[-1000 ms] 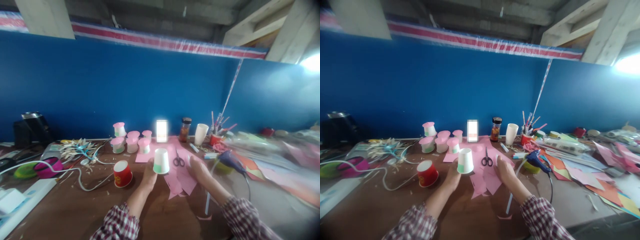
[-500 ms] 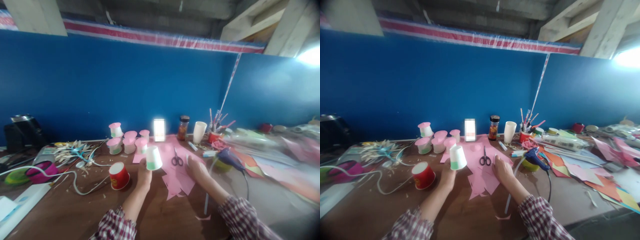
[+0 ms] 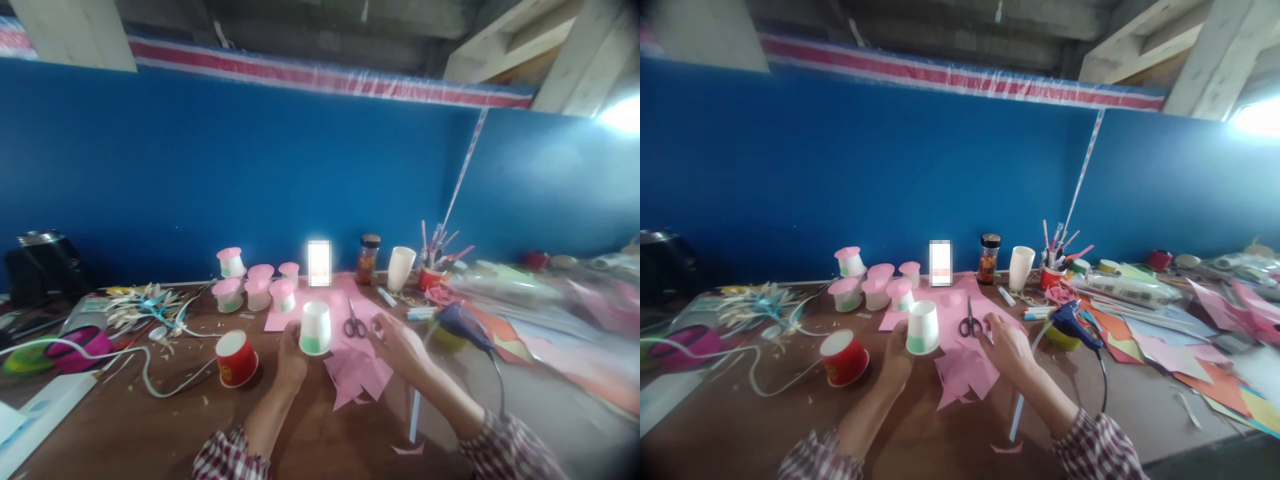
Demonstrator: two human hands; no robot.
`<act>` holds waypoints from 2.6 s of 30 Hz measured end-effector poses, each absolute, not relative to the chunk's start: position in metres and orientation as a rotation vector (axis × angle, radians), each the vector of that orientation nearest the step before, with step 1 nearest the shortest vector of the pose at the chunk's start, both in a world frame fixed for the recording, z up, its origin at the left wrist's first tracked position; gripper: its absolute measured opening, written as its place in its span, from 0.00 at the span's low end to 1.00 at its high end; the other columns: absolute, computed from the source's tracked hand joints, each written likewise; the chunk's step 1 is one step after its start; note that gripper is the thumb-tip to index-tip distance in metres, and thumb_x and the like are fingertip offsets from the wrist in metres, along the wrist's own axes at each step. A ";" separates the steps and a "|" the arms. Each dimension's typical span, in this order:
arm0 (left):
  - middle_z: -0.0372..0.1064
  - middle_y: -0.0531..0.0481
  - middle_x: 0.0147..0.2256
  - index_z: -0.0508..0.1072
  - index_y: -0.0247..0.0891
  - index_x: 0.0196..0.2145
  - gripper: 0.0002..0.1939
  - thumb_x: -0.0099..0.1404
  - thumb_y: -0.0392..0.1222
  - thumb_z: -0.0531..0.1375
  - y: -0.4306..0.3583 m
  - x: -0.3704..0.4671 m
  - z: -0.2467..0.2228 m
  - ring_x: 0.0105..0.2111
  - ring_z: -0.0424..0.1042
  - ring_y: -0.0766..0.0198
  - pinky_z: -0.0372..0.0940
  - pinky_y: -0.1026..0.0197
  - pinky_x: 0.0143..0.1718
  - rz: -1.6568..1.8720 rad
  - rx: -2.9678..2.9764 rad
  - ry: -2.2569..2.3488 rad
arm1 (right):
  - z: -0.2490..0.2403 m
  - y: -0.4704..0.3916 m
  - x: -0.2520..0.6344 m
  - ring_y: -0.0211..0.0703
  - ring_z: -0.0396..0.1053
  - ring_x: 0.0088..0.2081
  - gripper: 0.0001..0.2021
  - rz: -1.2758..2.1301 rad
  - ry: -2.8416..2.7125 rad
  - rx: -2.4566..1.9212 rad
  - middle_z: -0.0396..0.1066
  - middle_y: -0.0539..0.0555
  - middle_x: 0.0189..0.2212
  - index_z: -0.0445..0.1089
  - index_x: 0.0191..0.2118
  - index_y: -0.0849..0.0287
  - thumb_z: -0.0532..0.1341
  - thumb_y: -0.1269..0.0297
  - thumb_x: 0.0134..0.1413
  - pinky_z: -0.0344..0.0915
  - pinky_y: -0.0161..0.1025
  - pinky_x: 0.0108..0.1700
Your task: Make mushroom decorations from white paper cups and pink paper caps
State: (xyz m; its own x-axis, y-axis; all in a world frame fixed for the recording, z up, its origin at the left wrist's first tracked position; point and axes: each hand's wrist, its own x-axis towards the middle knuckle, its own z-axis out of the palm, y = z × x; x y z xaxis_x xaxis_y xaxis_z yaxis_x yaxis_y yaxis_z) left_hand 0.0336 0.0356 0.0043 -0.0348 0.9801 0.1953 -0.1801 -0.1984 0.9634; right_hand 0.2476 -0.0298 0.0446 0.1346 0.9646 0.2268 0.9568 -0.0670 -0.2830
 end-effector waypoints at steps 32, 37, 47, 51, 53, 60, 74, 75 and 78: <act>0.68 0.41 0.50 0.67 0.40 0.49 0.26 0.55 0.50 0.66 0.027 0.040 -0.001 0.49 0.69 0.56 0.65 0.56 0.49 1.155 1.153 0.797 | 0.045 -0.010 0.213 0.41 0.71 0.34 0.24 0.554 -1.592 -1.350 0.72 0.57 0.42 0.58 0.57 0.58 0.60 0.60 0.56 0.69 0.39 0.37; 0.64 0.37 0.56 0.63 0.39 0.56 0.32 0.55 0.45 0.66 0.025 0.038 0.004 0.55 0.66 0.51 0.61 0.51 0.55 1.060 1.230 0.741 | 0.045 -0.014 0.210 0.45 0.70 0.41 0.27 0.494 -1.752 -1.316 0.72 0.57 0.45 0.54 0.60 0.57 0.60 0.63 0.56 0.68 0.43 0.44; 0.70 0.40 0.51 0.70 0.38 0.51 0.25 0.56 0.44 0.66 0.022 0.040 0.014 0.50 0.71 0.52 0.64 0.52 0.53 0.947 1.317 0.668 | 0.051 -0.023 0.211 0.45 0.70 0.41 0.31 0.419 -1.833 -1.310 0.71 0.60 0.49 0.50 0.63 0.58 0.59 0.64 0.55 0.68 0.42 0.42; 0.72 0.41 0.49 0.70 0.37 0.49 0.27 0.53 0.47 0.67 0.023 0.040 0.014 0.48 0.72 0.50 0.67 0.51 0.50 0.994 1.307 0.789 | 0.046 -0.035 0.235 0.48 0.70 0.44 0.27 0.231 -1.827 -1.433 0.71 0.60 0.48 0.55 0.59 0.58 0.60 0.63 0.55 0.68 0.44 0.43; 0.73 0.41 0.47 0.69 0.36 0.50 0.28 0.53 0.48 0.67 0.024 0.040 0.015 0.47 0.72 0.51 0.68 0.51 0.48 1.025 1.318 0.818 | 0.045 -0.045 0.260 0.50 0.69 0.45 0.22 0.056 -1.817 -1.578 0.71 0.59 0.46 0.60 0.55 0.59 0.60 0.64 0.55 0.66 0.45 0.45; 0.74 0.44 0.45 0.69 0.37 0.48 0.25 0.54 0.49 0.65 0.023 0.040 0.016 0.46 0.73 0.53 0.69 0.55 0.46 1.041 1.409 0.825 | 0.047 -0.079 0.358 0.57 0.64 0.46 0.13 -0.564 -1.473 -2.345 0.69 0.61 0.42 0.67 0.47 0.60 0.58 0.61 0.58 0.61 0.47 0.45; 0.76 0.43 0.41 0.70 0.34 0.44 0.23 0.56 0.52 0.63 0.023 0.039 0.018 0.41 0.74 0.54 0.69 0.56 0.42 1.103 1.464 0.912 | 0.029 -0.086 0.405 0.56 0.64 0.42 0.07 -0.376 -1.155 -2.487 0.67 0.64 0.39 0.66 0.39 0.63 0.55 0.65 0.60 0.57 0.44 0.39; 0.76 0.43 0.40 0.70 0.34 0.44 0.23 0.56 0.52 0.63 0.023 0.039 0.018 0.41 0.74 0.54 0.69 0.56 0.42 1.096 1.467 0.913 | 0.029 -0.087 0.406 0.57 0.64 0.43 0.07 -0.369 -1.122 -2.456 0.66 0.64 0.39 0.65 0.39 0.63 0.54 0.65 0.60 0.57 0.45 0.39; 0.75 0.44 0.41 0.70 0.34 0.45 0.23 0.56 0.51 0.64 0.023 0.039 0.017 0.41 0.74 0.55 0.68 0.57 0.42 1.069 1.460 0.882 | 0.033 -0.091 0.412 0.56 0.63 0.42 0.07 -0.327 -1.019 -2.331 0.66 0.61 0.37 0.64 0.39 0.60 0.54 0.63 0.59 0.57 0.46 0.40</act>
State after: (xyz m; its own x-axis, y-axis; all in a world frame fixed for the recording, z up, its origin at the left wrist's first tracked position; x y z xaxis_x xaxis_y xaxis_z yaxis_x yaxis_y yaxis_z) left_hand 0.0388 0.0230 0.0171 0.3231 0.9338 0.1539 -0.0260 -0.1538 0.9878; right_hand 0.4118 -0.0906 0.0326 0.6800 0.5941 0.4297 0.7332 -0.5479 -0.4028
